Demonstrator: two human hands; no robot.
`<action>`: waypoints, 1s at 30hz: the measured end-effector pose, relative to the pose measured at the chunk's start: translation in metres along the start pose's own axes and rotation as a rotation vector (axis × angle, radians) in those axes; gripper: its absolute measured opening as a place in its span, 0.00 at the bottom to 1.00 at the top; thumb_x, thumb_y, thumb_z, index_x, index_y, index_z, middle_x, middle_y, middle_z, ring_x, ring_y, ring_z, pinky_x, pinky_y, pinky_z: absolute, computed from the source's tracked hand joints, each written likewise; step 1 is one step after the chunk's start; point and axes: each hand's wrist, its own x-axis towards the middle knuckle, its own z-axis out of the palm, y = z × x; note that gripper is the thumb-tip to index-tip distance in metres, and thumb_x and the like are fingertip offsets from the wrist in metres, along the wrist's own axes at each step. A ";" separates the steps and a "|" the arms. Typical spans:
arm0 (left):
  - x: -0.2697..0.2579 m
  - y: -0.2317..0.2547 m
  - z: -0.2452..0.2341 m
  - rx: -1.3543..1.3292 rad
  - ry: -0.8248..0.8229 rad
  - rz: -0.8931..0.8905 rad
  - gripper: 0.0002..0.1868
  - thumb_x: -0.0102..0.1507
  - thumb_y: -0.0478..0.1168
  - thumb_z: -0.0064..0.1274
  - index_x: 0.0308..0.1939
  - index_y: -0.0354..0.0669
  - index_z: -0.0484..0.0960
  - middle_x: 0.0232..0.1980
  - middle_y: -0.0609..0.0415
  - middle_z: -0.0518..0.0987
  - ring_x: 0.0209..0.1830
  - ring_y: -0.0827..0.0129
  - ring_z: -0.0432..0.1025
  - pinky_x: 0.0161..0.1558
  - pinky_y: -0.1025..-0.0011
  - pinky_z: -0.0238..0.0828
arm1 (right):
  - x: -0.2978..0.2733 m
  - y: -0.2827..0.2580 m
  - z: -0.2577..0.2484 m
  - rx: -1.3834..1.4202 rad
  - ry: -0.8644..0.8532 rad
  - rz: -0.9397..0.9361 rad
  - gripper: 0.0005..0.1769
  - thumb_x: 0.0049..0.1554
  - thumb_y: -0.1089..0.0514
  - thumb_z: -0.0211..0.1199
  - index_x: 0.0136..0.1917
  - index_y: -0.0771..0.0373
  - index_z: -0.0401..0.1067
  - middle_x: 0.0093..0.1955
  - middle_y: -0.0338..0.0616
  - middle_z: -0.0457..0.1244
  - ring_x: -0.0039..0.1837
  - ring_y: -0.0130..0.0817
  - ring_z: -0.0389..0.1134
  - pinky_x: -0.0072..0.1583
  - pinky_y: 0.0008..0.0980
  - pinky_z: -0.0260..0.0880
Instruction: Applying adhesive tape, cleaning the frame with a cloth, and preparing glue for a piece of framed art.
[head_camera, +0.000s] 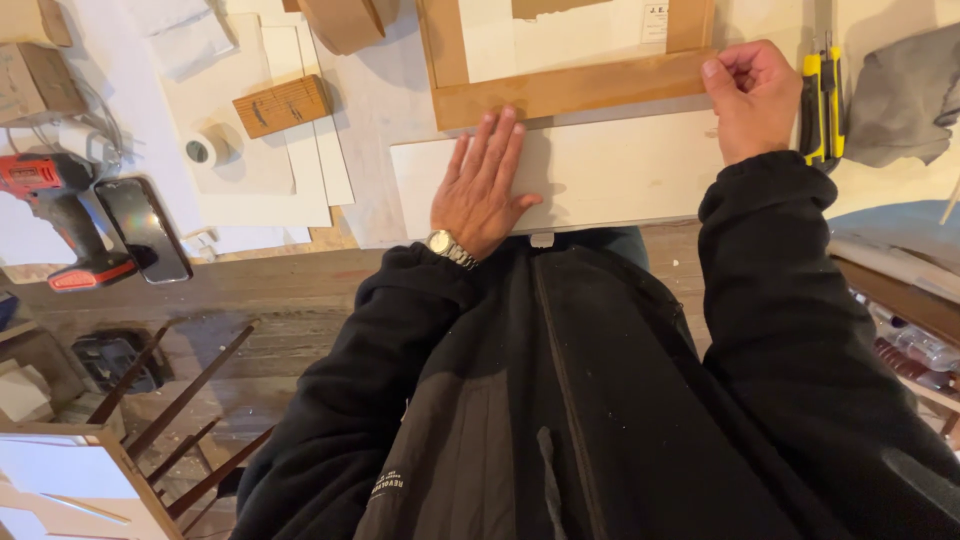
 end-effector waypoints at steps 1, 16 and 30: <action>0.003 0.006 0.005 0.000 -0.004 0.003 0.49 0.67 0.65 0.50 0.81 0.39 0.52 0.85 0.50 0.48 0.86 0.56 0.43 0.81 0.51 0.44 | 0.000 0.011 -0.002 0.001 0.003 0.004 0.06 0.70 0.66 0.68 0.54 0.66 0.71 0.45 0.34 0.65 0.43 0.18 0.63 0.45 0.19 0.65; 0.071 0.061 0.045 0.009 -0.161 0.176 0.54 0.63 0.68 0.48 0.80 0.37 0.49 0.84 0.43 0.44 0.85 0.55 0.40 0.82 0.54 0.39 | 0.007 0.034 -0.008 -0.013 -0.004 -0.127 0.07 0.69 0.66 0.70 0.55 0.69 0.72 0.48 0.37 0.67 0.49 0.20 0.66 0.53 0.22 0.70; 0.080 0.076 0.039 0.001 -0.037 0.355 0.50 0.67 0.64 0.51 0.81 0.33 0.52 0.85 0.46 0.48 0.85 0.55 0.43 0.82 0.56 0.44 | 0.004 0.018 -0.003 0.018 -0.008 -0.105 0.06 0.68 0.65 0.69 0.53 0.69 0.73 0.47 0.36 0.67 0.48 0.19 0.66 0.51 0.21 0.69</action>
